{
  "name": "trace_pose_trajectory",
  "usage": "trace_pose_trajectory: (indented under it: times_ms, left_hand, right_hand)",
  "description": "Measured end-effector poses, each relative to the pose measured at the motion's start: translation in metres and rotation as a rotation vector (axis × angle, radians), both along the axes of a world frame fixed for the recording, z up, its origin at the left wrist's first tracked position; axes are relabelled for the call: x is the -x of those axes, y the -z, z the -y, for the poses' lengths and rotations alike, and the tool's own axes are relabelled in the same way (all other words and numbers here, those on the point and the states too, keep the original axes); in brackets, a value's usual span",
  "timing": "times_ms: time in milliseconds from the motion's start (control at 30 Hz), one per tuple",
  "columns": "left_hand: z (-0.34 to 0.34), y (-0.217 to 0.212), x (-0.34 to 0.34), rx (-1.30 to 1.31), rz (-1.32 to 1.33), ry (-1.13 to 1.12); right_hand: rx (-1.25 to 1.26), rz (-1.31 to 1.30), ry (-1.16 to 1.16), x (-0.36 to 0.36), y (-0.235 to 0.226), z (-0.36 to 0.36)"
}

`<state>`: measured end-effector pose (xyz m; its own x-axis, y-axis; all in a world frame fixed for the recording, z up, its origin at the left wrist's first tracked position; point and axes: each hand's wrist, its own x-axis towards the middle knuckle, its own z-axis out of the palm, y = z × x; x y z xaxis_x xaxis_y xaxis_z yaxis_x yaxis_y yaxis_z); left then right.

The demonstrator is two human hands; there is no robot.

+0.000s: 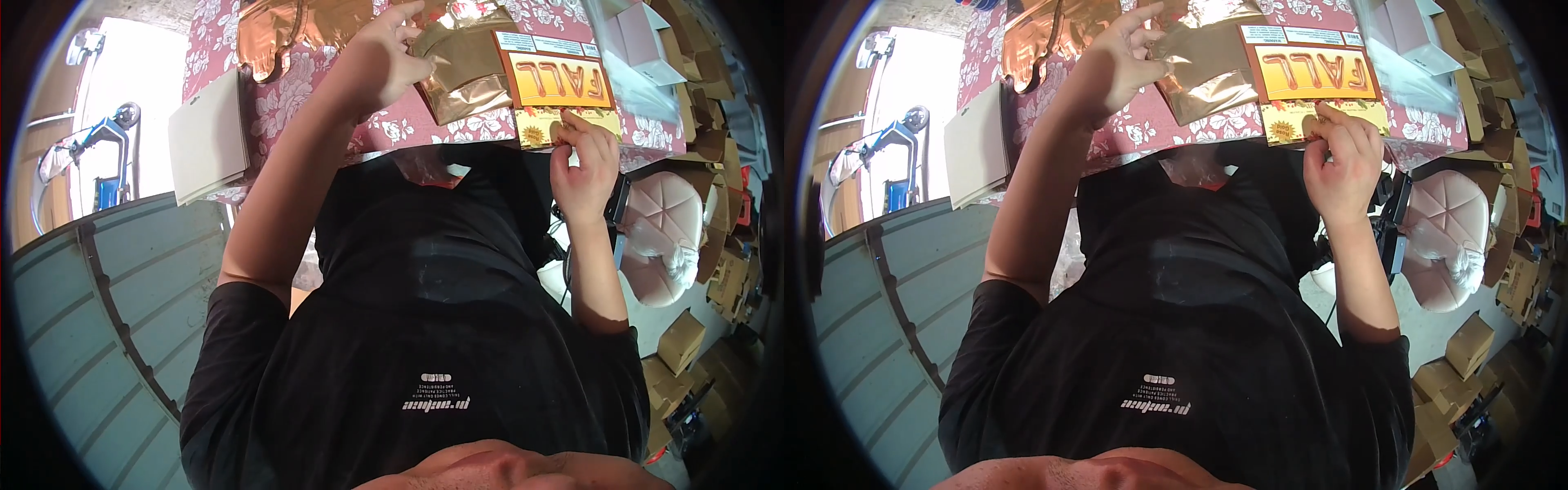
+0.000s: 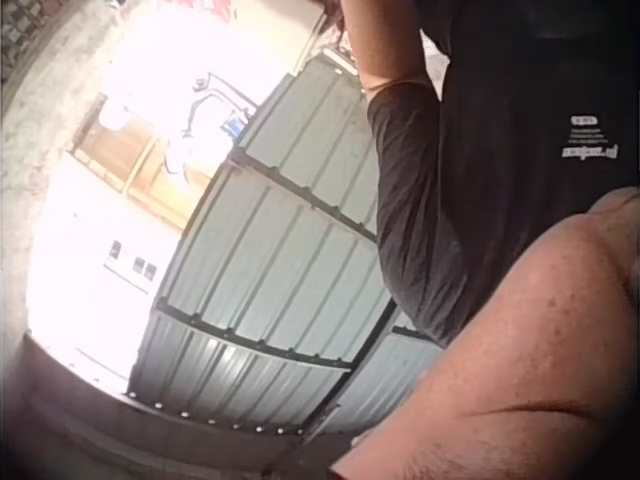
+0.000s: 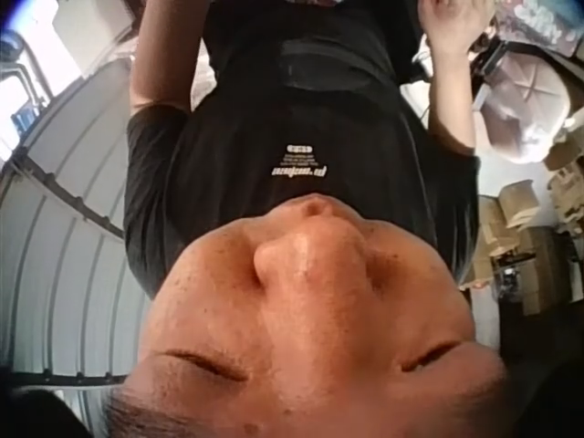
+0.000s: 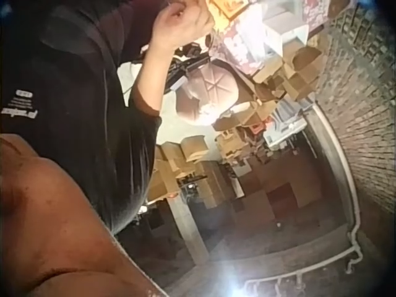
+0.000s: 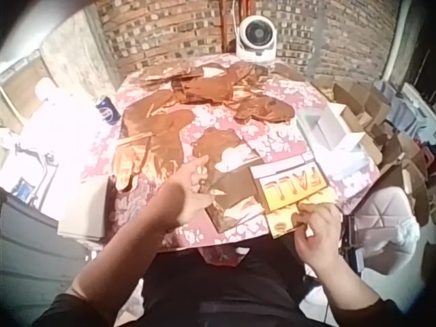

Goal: Manual packaging of gold foil sheets into card backing and plastic sleeves.

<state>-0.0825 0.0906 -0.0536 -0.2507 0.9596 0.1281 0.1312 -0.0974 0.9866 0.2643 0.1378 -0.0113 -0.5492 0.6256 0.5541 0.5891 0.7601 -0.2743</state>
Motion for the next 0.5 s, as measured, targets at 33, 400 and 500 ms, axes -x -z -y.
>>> trace_pose_trajectory:
  times_ms: [33, 400, 500]
  left_hand:
    - [0.003, -0.014, -0.007, -0.122, -0.035, 0.119]
    - [-0.014, -0.059, -0.025, 0.319, 0.111, -0.221]
    - [0.011, -0.075, -0.018, 0.457, 0.039, -0.133]
  right_hand:
    - [-0.001, -0.005, 0.000, -0.002, 0.002, -0.001]
    - [0.017, -0.005, -0.033, -0.003, -0.001, -0.003]
    - [0.027, -0.007, -0.023, -0.004, 0.000, -0.001]
